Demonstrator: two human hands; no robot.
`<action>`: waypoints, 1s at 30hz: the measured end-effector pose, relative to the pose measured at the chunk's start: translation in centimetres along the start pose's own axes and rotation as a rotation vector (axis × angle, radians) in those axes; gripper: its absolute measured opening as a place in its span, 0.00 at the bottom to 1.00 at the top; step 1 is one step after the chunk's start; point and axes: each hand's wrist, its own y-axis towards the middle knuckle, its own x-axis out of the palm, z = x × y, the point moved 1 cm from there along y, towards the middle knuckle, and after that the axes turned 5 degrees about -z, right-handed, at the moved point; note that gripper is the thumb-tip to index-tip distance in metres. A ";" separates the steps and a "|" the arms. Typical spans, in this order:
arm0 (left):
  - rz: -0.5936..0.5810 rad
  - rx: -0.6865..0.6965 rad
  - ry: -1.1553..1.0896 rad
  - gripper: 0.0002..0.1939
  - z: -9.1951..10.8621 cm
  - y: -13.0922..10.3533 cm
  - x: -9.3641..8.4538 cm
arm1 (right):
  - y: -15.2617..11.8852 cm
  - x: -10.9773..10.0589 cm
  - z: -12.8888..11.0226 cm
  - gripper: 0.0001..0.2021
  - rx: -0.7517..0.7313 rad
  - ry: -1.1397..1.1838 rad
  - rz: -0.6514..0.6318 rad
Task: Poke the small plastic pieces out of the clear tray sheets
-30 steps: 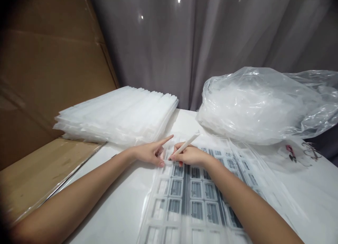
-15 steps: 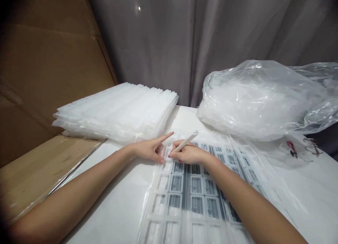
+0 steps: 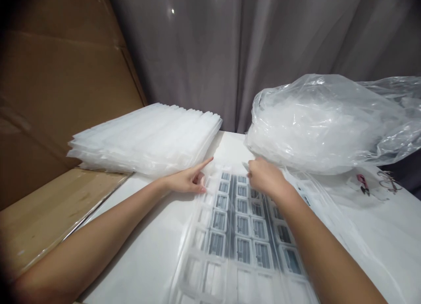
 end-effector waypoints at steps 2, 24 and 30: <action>0.014 -0.009 0.008 0.55 0.1 0.1 0.1 | 0.2 1.2 -0.7 0.08 -0.203 0.372 -0.193; -0.378 -0.072 -0.014 0.65 0.4 -0.5 0.5 | -1.0 3.2 -5.3 0.03 -0.305 0.051 0.021; -0.214 -0.051 0.089 0.63 0.5 -0.5 -0.2 | -2.0 0.8 -2.1 0.07 0.100 -0.220 0.118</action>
